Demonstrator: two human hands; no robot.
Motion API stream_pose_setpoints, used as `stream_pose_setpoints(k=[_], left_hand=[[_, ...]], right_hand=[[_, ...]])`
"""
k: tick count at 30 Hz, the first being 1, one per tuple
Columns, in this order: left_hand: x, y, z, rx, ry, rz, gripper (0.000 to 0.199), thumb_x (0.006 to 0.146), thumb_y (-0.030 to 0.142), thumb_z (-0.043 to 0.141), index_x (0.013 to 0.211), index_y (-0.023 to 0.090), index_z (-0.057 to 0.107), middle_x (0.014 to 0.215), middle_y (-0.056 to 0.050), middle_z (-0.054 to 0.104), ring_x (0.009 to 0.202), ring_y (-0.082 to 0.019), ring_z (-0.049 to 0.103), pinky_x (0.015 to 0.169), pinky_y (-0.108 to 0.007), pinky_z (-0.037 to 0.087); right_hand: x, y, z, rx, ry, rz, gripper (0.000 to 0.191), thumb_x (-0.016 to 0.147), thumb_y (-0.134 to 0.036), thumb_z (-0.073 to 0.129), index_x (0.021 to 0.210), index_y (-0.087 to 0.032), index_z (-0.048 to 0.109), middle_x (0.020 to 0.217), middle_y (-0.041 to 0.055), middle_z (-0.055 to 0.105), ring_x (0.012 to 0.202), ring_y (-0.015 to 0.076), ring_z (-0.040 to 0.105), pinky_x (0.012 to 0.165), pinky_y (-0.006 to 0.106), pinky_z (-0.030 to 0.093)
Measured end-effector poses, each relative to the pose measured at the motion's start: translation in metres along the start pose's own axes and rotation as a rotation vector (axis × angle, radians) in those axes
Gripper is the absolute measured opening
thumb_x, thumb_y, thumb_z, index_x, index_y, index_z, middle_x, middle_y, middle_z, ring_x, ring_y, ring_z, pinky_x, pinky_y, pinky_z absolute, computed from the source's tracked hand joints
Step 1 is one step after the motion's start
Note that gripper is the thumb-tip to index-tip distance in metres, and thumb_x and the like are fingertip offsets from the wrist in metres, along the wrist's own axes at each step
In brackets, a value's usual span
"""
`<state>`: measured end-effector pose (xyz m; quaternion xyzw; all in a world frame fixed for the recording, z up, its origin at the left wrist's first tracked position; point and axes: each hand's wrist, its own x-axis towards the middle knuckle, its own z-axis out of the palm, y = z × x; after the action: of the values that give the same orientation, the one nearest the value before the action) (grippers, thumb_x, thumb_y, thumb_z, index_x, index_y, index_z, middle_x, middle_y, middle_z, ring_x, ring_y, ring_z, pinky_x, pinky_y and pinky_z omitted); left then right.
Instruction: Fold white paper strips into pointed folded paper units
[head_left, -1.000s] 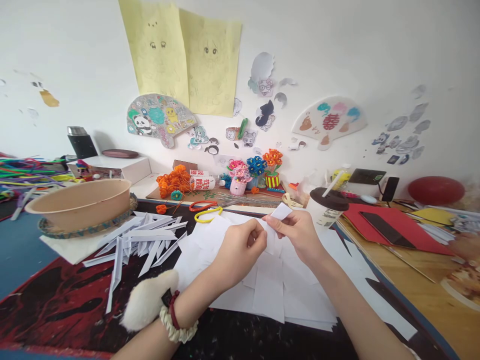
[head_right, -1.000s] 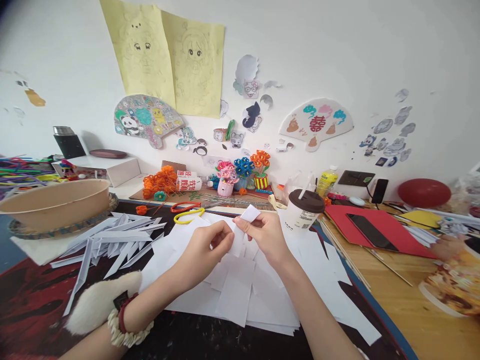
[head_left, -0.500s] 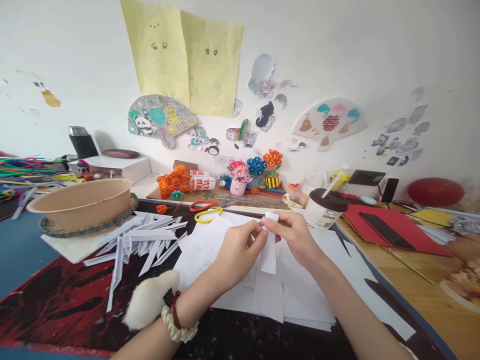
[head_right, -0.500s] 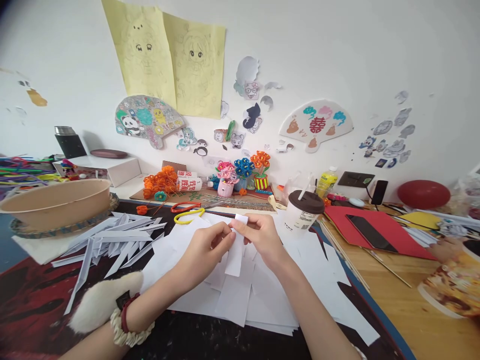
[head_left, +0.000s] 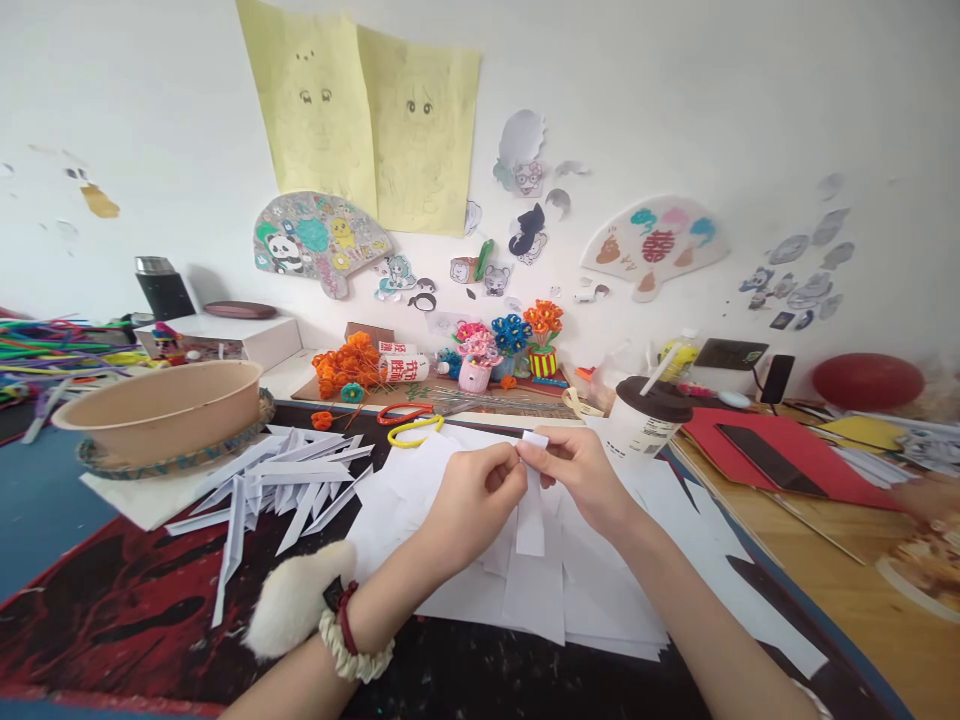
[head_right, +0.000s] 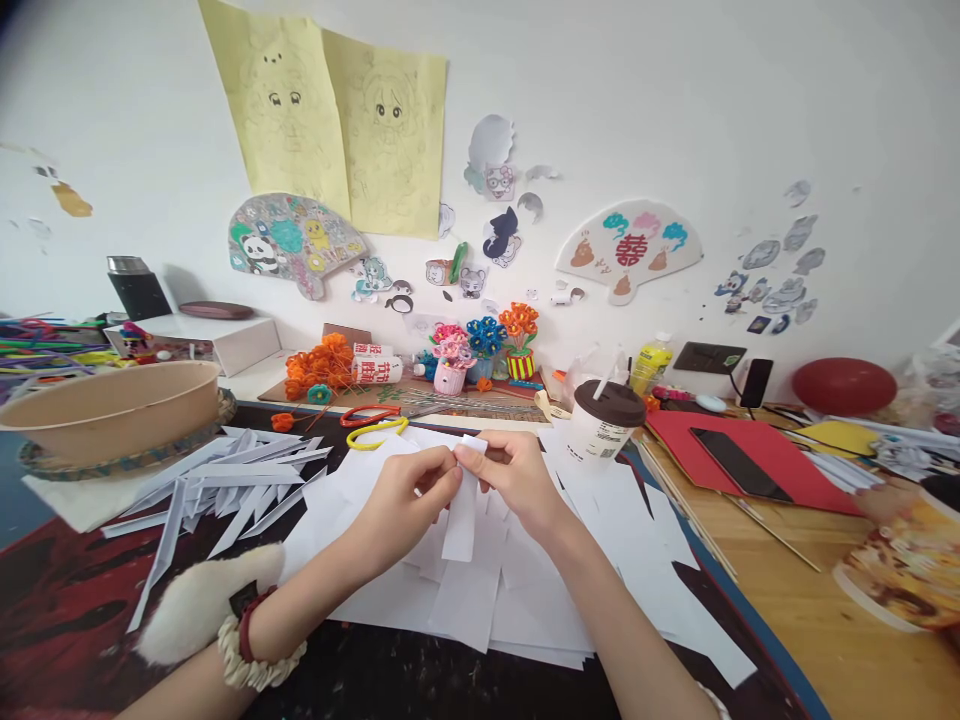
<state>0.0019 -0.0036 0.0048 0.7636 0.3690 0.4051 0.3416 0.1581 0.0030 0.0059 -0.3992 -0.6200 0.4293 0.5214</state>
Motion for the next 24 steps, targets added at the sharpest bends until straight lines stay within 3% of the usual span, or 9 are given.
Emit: stream_pose_setpoints(k=[17,24], left_hand=[[0.0001,0.0002,0.0011,0.025,-0.011,-0.026,0.026,0.085,0.022,0.045,0.059,0.018,0.048,0.052,0.005,0.046,0.051,-0.01,0.043,0.051,-0.022,0.029],[0.0002,-0.0009,0.0001,0.034,-0.006,-0.02,0.024,0.083,0.019,0.046,0.059,0.017,0.048,0.052,0.005,0.047,0.052,-0.01,0.042,0.051,-0.023,0.029]], right_hand=[[-0.0008,-0.0003,0.0008,-0.013,0.005,0.021,0.036,0.075,-0.044,0.073,0.057,-0.016,0.061,0.054,-0.0013,0.053,0.051,0.0105,0.047,0.047,0.023,0.038],[-0.0005,0.0023,0.0019,-0.07,0.068,-0.004,0.04,0.074,-0.044,0.073,0.051,-0.016,0.056,0.05,-0.0033,0.045,0.048,0.0102,0.042,0.045,0.024,0.034]])
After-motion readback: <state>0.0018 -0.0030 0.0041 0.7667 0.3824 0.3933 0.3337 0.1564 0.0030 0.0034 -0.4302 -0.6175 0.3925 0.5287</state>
